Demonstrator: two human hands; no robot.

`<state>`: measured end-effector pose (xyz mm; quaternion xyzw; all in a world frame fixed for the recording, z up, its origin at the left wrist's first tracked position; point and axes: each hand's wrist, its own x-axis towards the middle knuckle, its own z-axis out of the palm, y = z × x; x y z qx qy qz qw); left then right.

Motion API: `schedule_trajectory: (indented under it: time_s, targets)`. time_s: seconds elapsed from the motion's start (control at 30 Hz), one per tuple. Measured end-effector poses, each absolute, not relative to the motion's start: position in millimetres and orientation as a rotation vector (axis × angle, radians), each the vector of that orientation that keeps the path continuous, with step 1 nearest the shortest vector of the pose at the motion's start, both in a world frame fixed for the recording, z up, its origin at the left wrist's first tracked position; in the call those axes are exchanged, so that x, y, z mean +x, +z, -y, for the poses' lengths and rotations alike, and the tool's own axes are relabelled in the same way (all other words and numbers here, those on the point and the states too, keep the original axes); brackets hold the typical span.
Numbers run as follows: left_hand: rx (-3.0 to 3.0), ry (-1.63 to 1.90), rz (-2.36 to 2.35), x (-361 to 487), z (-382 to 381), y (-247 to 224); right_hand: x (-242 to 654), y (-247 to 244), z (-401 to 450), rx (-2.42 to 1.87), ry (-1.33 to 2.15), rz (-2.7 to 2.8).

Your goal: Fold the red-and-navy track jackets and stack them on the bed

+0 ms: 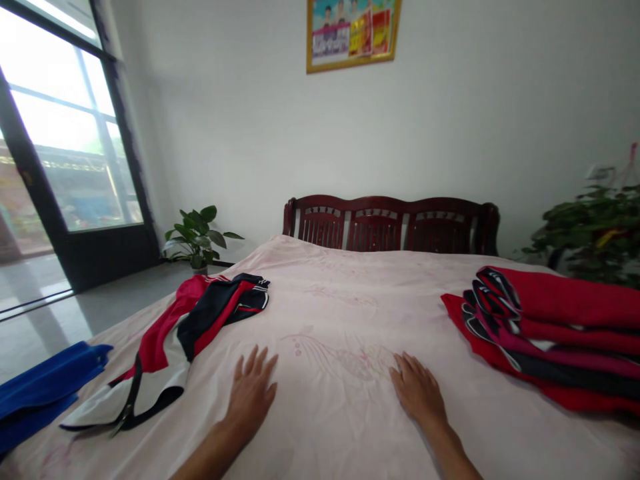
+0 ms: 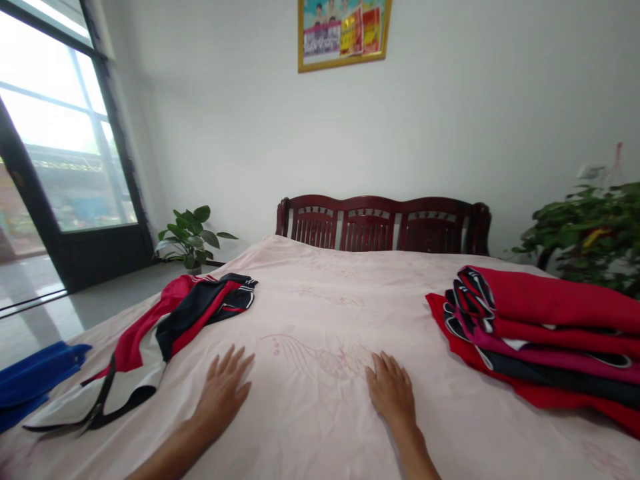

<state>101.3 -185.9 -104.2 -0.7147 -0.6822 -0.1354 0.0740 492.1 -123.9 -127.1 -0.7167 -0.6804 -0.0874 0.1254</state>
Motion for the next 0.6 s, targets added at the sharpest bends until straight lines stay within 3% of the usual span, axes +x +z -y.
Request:
schedule_trajectory:
  time_s: [0.23, 0.4, 0.6]
  targets:
    - [-1.312, -0.200, 2.519, -34.7, 196.2, -90.0, 499.4, -139.2, 118.9, -1.963, -0.327, 1.964]
    - [-1.306, -0.251, 2.778, -88.3, 188.3, -77.8, 502.4, -144.8, 117.2, -1.935, -0.307, 1.954]
    - [-1.367, -1.086, 2.803, -92.5, 172.3, -29.0, 505.7, -145.8, 117.0, -1.877, -0.268, 1.919]
